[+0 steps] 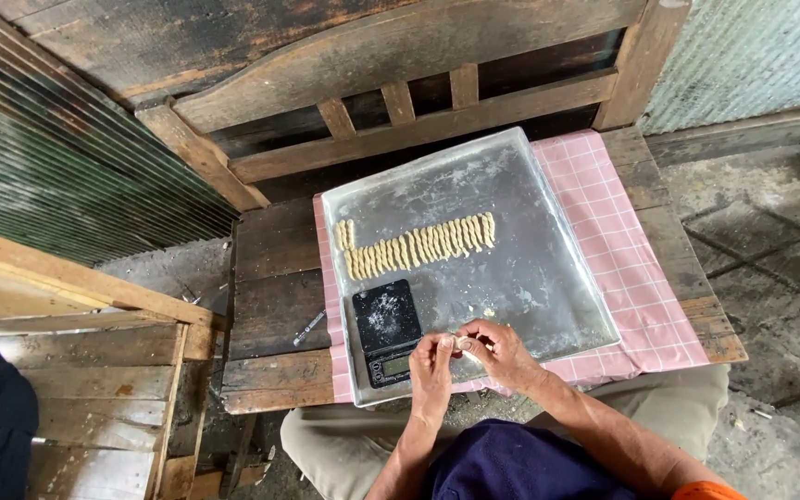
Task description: The person is pinching off small pieces of dough, rolling them into thin, uniform strands, and arranging them in rows on a metal baking tray.
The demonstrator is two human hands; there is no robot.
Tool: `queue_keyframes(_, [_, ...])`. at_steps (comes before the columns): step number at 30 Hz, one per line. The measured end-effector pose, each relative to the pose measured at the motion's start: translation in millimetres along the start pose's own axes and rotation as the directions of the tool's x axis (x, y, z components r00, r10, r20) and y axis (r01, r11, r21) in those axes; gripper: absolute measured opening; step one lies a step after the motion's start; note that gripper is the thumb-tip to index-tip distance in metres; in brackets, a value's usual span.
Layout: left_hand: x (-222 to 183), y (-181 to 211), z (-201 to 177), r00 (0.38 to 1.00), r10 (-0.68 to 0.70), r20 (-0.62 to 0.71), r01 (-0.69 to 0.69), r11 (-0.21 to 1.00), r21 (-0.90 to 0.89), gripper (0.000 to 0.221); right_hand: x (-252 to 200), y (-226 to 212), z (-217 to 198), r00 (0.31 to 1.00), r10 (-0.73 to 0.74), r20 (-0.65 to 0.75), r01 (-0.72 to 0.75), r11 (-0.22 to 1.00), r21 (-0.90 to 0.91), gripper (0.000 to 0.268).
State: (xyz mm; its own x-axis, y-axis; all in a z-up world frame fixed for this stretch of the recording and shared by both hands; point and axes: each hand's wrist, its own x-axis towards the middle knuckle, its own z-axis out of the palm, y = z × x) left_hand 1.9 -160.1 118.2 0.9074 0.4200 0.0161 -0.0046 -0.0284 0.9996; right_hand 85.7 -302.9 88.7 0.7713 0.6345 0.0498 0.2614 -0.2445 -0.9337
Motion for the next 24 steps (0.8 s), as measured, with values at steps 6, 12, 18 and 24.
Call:
queue_keyframes(6, [3, 11, 1, 0.983, -0.137, 0.122, 0.127, 0.988, 0.087, 0.042, 5, 15, -1, 0.995, -0.094, 0.016, 0.093, 0.992, 0.085, 0.035])
queue_keyframes(12, [-2, -12, 5, 0.974, 0.066, 0.215, -0.031, 0.987, -0.16, 0.031, 3, 7, 4, 0.995, -0.046, -0.093, 0.055, 0.993, 0.101, 0.021])
queue_keyframes(18, [3, -20, 1, 0.993, -0.052, 0.103, 0.076, 0.967, -0.242, 0.027, -3, -1, 10, 0.98, 0.074, -0.182, -0.058, 0.994, 0.094, 0.02])
queue_keyframes(24, [4, -24, 6, 1.0, -0.019, 0.02, 0.026, 0.887, -0.462, 0.017, -2, -6, 3, 0.996, 0.036, -0.077, -0.021, 0.983, 0.18, 0.034])
